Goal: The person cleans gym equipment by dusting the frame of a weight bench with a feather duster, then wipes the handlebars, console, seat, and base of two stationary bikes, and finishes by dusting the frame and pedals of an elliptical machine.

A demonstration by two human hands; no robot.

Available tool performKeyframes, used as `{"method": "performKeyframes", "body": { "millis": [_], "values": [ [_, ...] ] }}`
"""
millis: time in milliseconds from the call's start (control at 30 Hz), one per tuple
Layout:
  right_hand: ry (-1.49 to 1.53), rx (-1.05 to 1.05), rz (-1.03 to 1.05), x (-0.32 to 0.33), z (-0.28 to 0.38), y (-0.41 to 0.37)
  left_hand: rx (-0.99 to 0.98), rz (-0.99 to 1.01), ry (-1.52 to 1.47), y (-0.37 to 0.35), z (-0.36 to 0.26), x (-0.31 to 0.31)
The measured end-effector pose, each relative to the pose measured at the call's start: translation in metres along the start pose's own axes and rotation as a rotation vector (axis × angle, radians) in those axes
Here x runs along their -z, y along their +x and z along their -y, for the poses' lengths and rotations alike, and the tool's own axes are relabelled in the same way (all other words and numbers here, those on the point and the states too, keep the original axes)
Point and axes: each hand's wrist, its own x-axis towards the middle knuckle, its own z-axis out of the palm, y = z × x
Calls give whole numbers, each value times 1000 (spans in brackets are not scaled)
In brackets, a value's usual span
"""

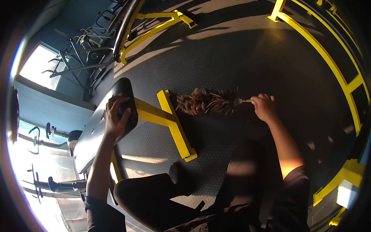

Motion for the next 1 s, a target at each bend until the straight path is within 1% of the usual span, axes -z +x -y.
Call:
{"method": "performKeyframes", "body": {
  "millis": [33, 100, 133, 167, 233, 267, 300, 333, 367, 400, 433, 500, 533, 567, 600, 633, 700, 733, 767, 800, 833, 900, 933, 1000],
  "values": [
    [0, 10, -10, -1, 0, 9, 4, -12, 5, 1, 1, 3],
    [178, -38, -5, -6, 0, 30, 12, 111, -63, 7, -2, 11],
    [254, 33, -3, -11, 5, 41, 84, 198, -131, 15, -3, 19],
    [337, 105, 4, -22, 16, 56, 74, 195, -163, 26, -2, 23],
    [488, 117, 247, -9, 53, 89, 182, 243, -283, 48, 15, 23],
    [524, 142, 390, 1, 71, 110, 232, 255, -291, 59, 29, 18],
    [557, 163, 540, 7, 86, 130, 329, 239, -286, 74, 35, 10],
    [571, 163, 576, 4, 99, 146, 436, 228, -285, 88, 40, 1],
    [631, 251, 687, 2, 111, 160, 543, 216, -282, 99, 43, -8],
    [688, 345, 793, 0, 117, 176, 433, 162, -138, 101, 44, -19],
    [692, 355, 821, -7, 119, 192, 320, 103, 4, 102, 38, -28],
    [443, 522, 651, -22, 123, 227, 372, 112, -4, 104, 27, -27],
    [451, 541, 671, -25, 127, 244, 414, 99, -47, 101, 29, -26],
    [287, 512, 713, -27, 131, 261, 455, 83, -89, 102, 32, -26],
    [123, 486, 750, -29, 137, 274, 437, 80, -60, 105, 31, -27],
    [132, 512, 767, -34, 141, 283, 464, 88, -45, 106, 33, -26],
    [635, 465, 925, -46, 147, 296, 482, 102, -86, 104, 34, -26],
    [646, 476, 946, -51, 154, 302, 519, 84, -116, 103, 34, -27],
    [565, 484, 1083, -54, 161, 306, 536, 99, -102, 102, 34, -26],
    [477, 492, 1209, -59, 168, 313, 502, 98, -94, 102, 35, -25],
    [481, 498, 1218, -75, 168, 317, 463, 93, -92, 103, 37, -26],
    [192, 574, 989, -121, 162, 319, 462, 98, -86, 104, 38, -26],
    [192, 578, 999, -131, 161, 324, 436, 96, -81, 104, 39, -26],
    [256, 518, 676, -154, 161, 335, 423, 104, -78, 102, 41, -27]
  ]
}}
